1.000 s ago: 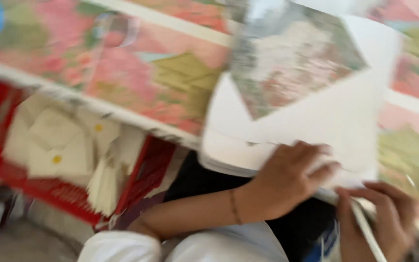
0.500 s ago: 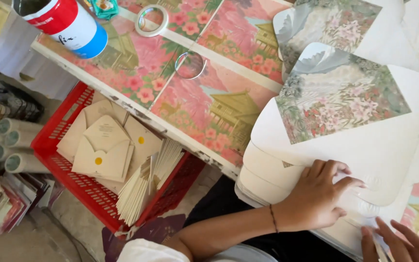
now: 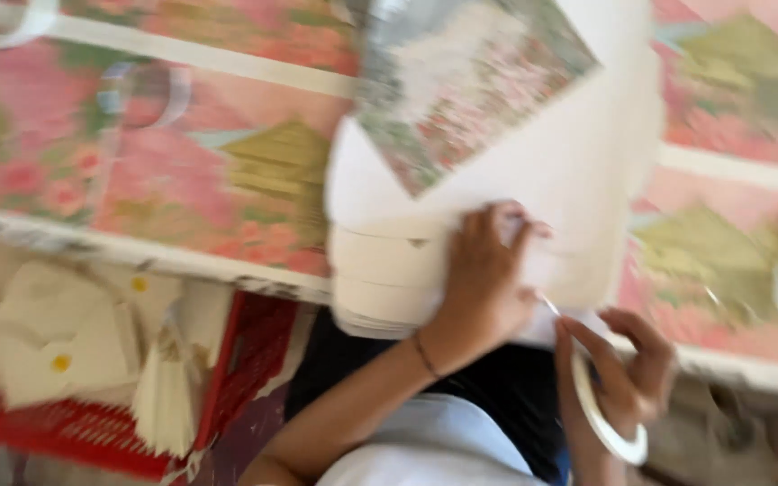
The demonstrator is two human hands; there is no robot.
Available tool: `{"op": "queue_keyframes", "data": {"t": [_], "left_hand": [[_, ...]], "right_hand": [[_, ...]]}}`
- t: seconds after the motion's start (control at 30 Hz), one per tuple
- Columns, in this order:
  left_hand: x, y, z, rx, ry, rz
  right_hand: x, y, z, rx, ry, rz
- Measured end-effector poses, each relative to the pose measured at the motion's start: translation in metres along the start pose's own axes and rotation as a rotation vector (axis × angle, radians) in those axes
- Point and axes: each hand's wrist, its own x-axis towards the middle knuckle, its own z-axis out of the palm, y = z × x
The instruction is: The person assembles a stack of white, heart-shaped cards by applying adhesive tape to the edges. They use a handheld tape dispenser to apply strips of tape and smooth them down with their fingers, working through a pile of cards on a table.
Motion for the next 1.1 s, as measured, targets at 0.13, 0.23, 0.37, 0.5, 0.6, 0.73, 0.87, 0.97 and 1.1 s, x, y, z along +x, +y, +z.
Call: {"op": "queue_keyframes", "data": {"t": [0.13,0.23,0.37,0.5,0.6,0.73,0.87,0.97,1.1], "left_hand": [[0.001,0.008,-0.018,-0.065,-0.088,0.036],[0.003,0.011,-0.026,-0.042,-0.110,0.012],[0.004,0.012,-0.030,-0.015,-0.136,-0.019],[0.004,0.012,-0.029,0.005,-0.126,-0.038],[0.005,0.012,-0.028,0.019,-0.131,-0.038],[0.003,0.008,-0.023,0.037,-0.098,-0.002],[-0.005,0.004,-0.023,-0.004,-0.110,0.041],[-0.004,-0.001,-0.038,-0.130,-0.038,0.144],[-0.011,-0.011,-0.087,-0.233,0.052,0.117]], "right_hand": [[0.007,-0.008,-0.006,-0.006,-0.037,0.155],[0.015,-0.005,-0.006,0.001,-0.051,0.176],[0.018,-0.001,-0.001,-0.056,-0.063,0.146],[0.017,-0.004,-0.002,-0.070,-0.068,0.112],[0.012,-0.001,-0.005,-0.054,-0.047,0.010],[-0.003,-0.013,-0.028,-0.030,0.051,0.124],[0.001,-0.008,-0.049,0.041,0.074,0.226],[0.010,-0.006,-0.047,0.079,0.031,0.233],[0.034,-0.019,-0.028,0.114,-0.086,0.162]]}}
